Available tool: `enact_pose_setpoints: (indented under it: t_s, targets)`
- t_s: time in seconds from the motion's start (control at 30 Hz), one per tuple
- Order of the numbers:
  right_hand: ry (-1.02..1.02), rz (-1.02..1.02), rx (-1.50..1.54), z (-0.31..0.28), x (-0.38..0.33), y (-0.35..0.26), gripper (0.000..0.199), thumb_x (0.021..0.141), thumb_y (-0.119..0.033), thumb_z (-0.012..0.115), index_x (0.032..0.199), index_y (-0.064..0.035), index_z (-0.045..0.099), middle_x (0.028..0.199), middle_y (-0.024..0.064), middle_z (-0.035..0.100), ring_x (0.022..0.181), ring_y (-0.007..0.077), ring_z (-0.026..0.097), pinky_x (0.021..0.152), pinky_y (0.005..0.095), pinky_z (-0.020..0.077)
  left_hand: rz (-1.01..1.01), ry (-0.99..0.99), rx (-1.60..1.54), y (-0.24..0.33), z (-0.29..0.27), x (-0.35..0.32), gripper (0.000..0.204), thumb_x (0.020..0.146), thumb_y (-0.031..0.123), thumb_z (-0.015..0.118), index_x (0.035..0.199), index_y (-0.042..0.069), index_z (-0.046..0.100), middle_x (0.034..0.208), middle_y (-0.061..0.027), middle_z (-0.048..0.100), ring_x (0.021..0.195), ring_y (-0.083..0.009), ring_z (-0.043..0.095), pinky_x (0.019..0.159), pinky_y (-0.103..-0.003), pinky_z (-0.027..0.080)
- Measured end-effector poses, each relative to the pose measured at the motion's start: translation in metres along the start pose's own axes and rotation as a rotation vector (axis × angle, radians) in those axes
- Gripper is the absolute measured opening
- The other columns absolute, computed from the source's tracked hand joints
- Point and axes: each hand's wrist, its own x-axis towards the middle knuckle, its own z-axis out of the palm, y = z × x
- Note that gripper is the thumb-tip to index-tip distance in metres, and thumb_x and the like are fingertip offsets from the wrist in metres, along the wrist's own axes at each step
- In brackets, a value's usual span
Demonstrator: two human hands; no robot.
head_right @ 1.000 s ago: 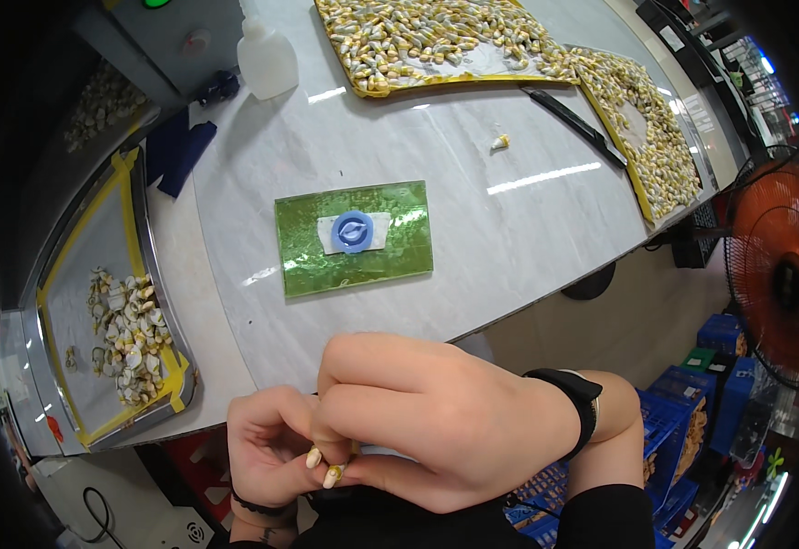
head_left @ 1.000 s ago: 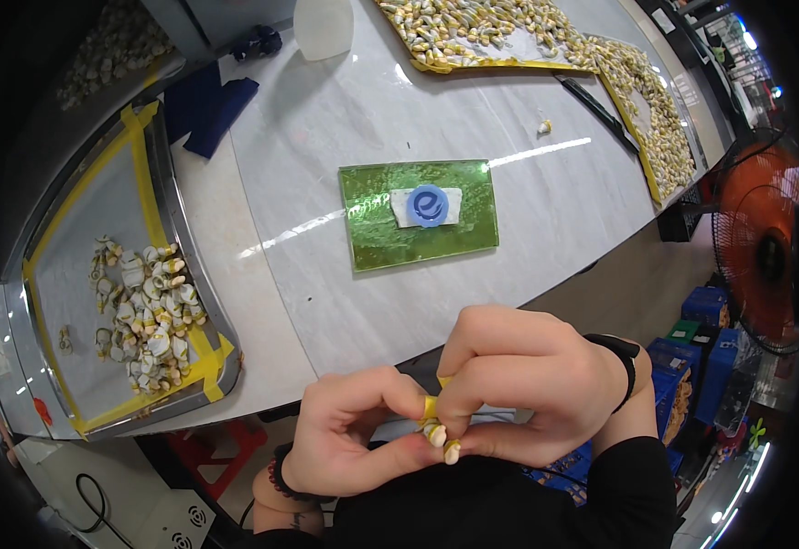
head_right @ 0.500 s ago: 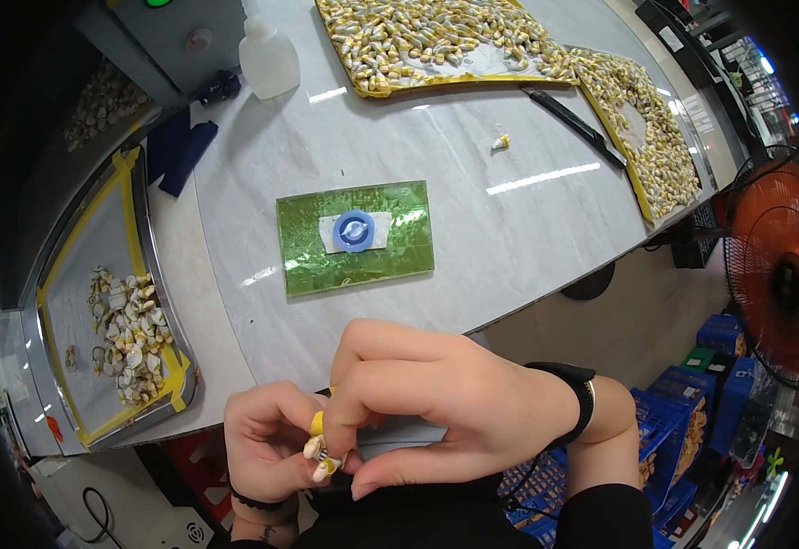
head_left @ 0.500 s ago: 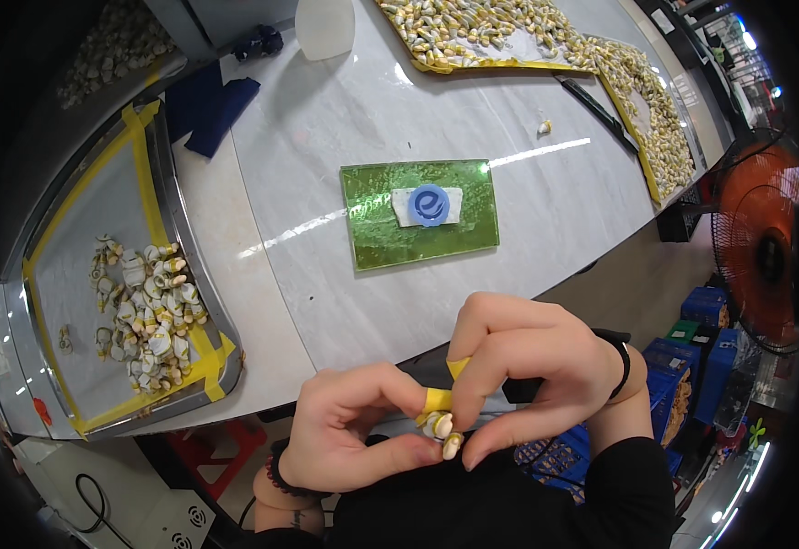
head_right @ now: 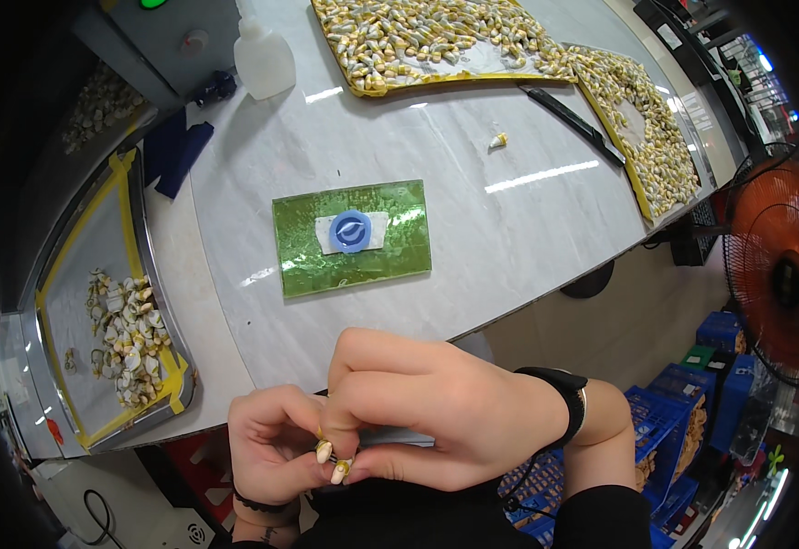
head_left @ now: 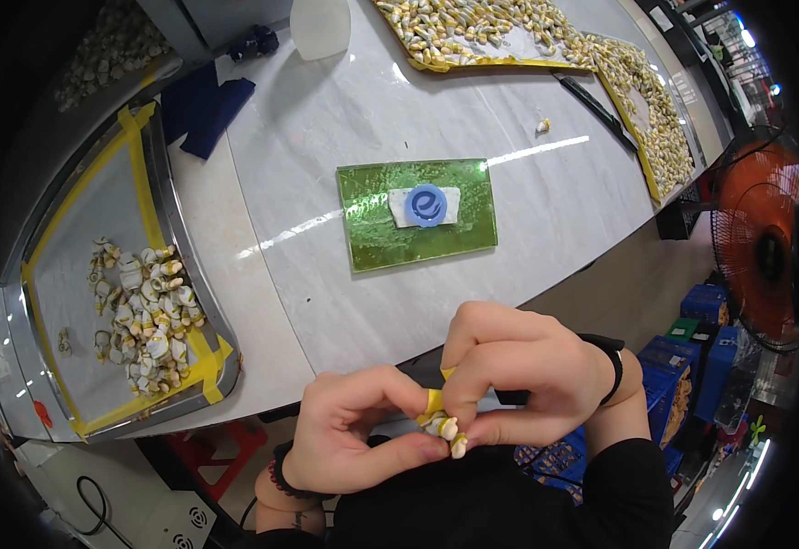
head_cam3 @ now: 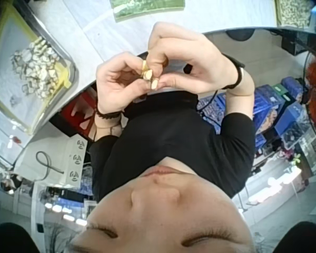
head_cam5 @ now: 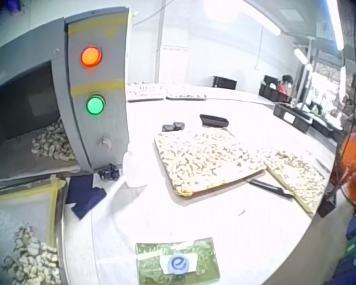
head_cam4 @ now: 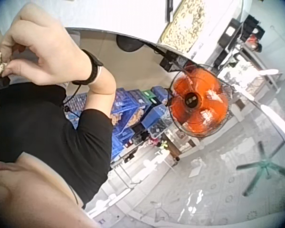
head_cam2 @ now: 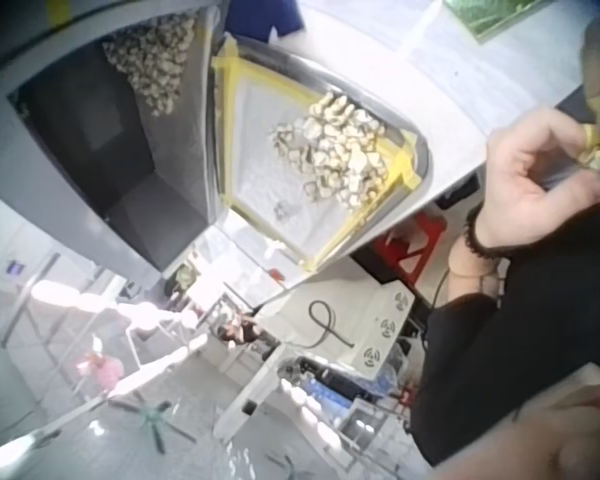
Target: The person assembles small, white, spiral-shaped decorative items by hand. They pick up individual pieces from a tray, apply a yellow substance to the base, and attach a small white component to the top. The finished items are placed into a yellow-lined tray on the left side of the workspace.
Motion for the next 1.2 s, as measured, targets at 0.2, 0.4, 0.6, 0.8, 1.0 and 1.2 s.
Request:
enact_pose_setpoints:
  t_s: [0.2,0.4,0.6,0.8,1.0,1.2]
  targets:
    - [-0.004,-0.029,-0.003,0.001,0.001,0.002,0.016,0.074,-0.010,0.075,0.081,-0.0038,0.062,0.085,0.0069,0.052,0.070,0.0177,0.053,0.059,0.0259,0.0423,-0.007,-0.018,0.000,-0.001,-0.002,0.000,0.020,0.077,0.000,0.071,0.094,-0.005,0.060,0.091,-0.0103,0.067,0.086,-0.0128,0.064,0.080,-0.025,0.050]
    - [0.003,-0.039,-0.008,0.003,0.002,0.005,0.017,0.073,-0.011,0.076,0.081,-0.0041,0.062,0.083,0.0065,0.051,0.069,0.0171,0.052,0.059,0.0255,0.0421,-0.001,0.016,0.002,0.001,0.000,-0.002,0.022,0.078,0.000,0.070,0.097,-0.006,0.060,0.092,-0.0110,0.067,0.087,-0.0131,0.064,0.081,-0.025,0.050]
    - [0.048,-0.037,0.034,0.004,0.002,0.009,0.020,0.070,-0.013,0.079,0.081,-0.0054,0.064,0.082,0.0055,0.050,0.068,0.0150,0.051,0.058,0.0242,0.0408,0.038,0.063,0.036,0.003,0.001,-0.003,0.022,0.078,0.000,0.070,0.097,-0.006,0.060,0.090,-0.0114,0.067,0.085,-0.0124,0.064,0.078,-0.024,0.050]
    - [0.048,0.004,0.064,0.005,0.002,0.008,0.020,0.070,-0.013,0.079,0.081,-0.0059,0.064,0.083,0.0055,0.050,0.069,0.0151,0.051,0.059,0.0245,0.0408,0.052,0.085,0.058,0.003,0.001,-0.003,0.022,0.077,0.000,0.071,0.095,-0.006,0.060,0.088,-0.0115,0.067,0.082,-0.0121,0.064,0.074,-0.023,0.050]
    - [0.020,-0.007,0.044,0.004,0.002,0.008,0.017,0.073,-0.011,0.077,0.081,-0.0050,0.063,0.084,0.0063,0.051,0.071,0.0166,0.052,0.061,0.0255,0.0413,0.079,0.073,0.129,0.003,0.000,-0.003,0.023,0.076,0.000,0.073,0.094,-0.006,0.060,0.088,-0.0127,0.067,0.082,-0.0131,0.065,0.074,-0.023,0.050]
    - [0.015,-0.063,0.042,0.004,0.001,0.011,0.016,0.074,-0.010,0.075,0.082,-0.0046,0.063,0.084,0.0069,0.051,0.070,0.0178,0.052,0.061,0.0264,0.0419,0.074,0.064,0.166,0.003,0.002,-0.002,0.022,0.076,0.000,0.072,0.094,-0.006,0.060,0.088,-0.0120,0.068,0.082,-0.0134,0.065,0.074,-0.023,0.051]
